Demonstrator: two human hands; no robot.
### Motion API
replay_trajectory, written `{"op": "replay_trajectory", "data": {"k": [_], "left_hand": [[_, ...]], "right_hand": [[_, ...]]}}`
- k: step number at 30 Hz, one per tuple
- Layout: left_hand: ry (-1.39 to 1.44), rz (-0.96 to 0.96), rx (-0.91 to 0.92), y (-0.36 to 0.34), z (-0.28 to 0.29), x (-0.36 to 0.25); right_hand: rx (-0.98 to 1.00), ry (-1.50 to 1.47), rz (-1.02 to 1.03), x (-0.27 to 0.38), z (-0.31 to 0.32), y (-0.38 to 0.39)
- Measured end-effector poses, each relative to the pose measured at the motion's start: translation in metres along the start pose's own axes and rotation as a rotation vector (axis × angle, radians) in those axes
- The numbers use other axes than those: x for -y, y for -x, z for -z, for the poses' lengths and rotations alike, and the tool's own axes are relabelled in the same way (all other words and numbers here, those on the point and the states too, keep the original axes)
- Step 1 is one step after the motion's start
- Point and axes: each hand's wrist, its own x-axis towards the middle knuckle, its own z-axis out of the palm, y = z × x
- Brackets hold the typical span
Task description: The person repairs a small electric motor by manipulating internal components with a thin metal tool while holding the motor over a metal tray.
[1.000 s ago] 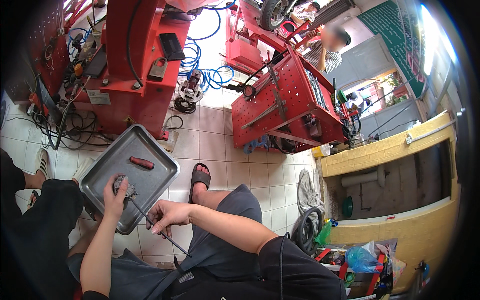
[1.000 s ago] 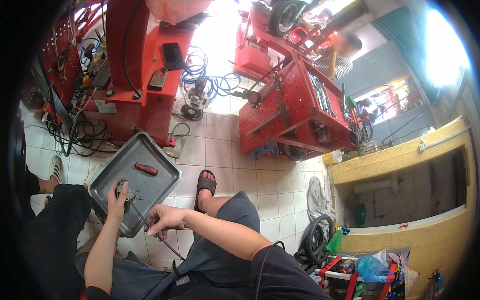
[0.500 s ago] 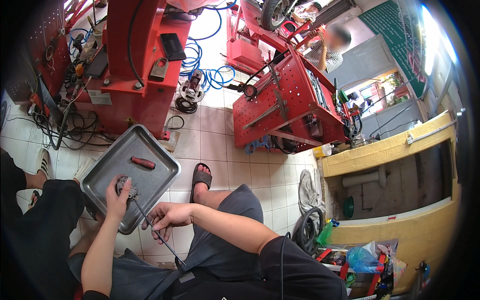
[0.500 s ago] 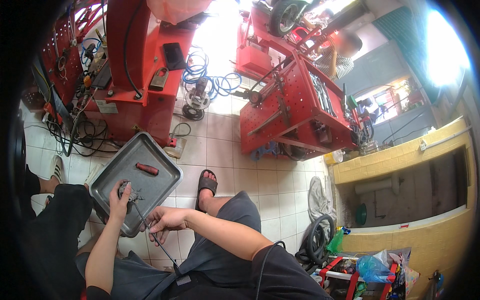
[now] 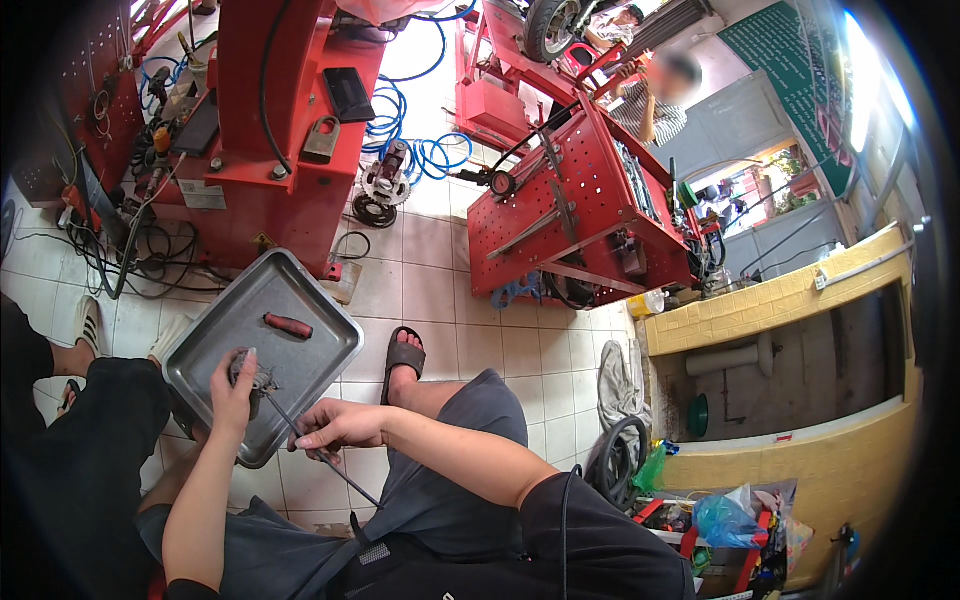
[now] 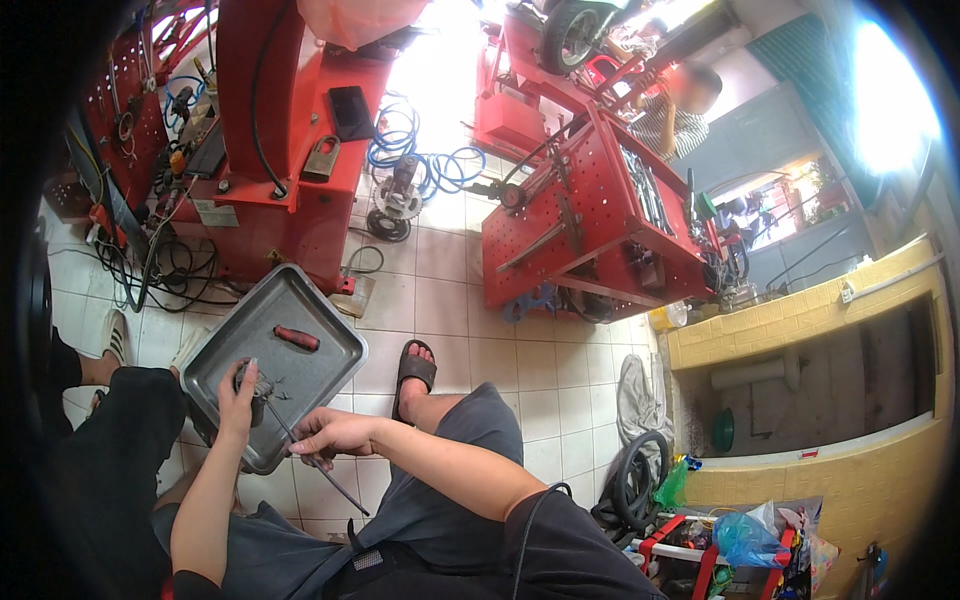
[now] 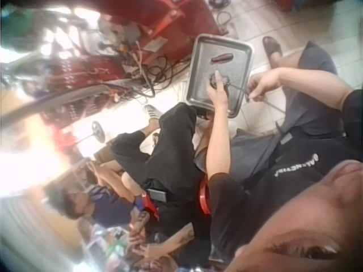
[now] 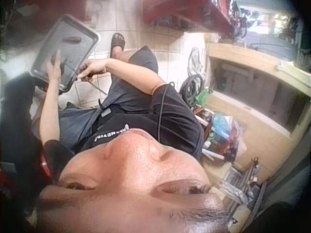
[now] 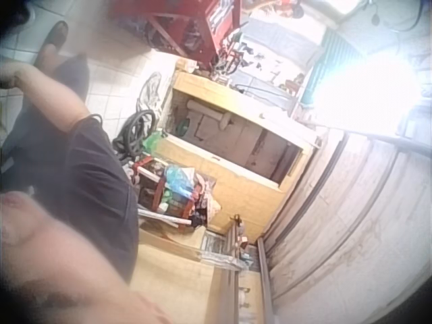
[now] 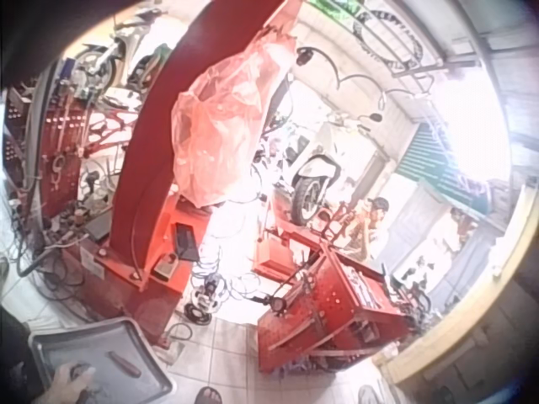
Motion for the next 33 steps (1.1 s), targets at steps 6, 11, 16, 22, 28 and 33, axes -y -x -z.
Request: {"op": "replay_trajectory", "data": {"k": [6,11,16,22,28,33], "left_hand": [[0.206,0.197,-0.05,-0.012,0.005,0.022],[0.386,0.383,-0.052,-0.012,0.004,0.015],[0.539,0.526,-0.027,-0.01,0.004,-0.005],[0.63,0.619,-0.033,-0.008,-0.003,-0.012],[0.813,0.708,0.041,-0.004,0.0,-0.006],[0.682,0.775,0.132,0.002,-0.017,0.012]], "right_hand": [[-0.037,0.018,0.046,0.005,0.001,-0.002],[-0.047,0.087,0.112,0.013,-0.004,0.001],[-0.045,0.086,0.107,0.013,0.0,0.003],[-0.079,0.1,0.094,0.028,0.001,0.017],[-0.414,0.345,0.06,0.03,0.001,-0.001],[-0.693,0.572,0.416,0.013,0.009,0.003]]}}
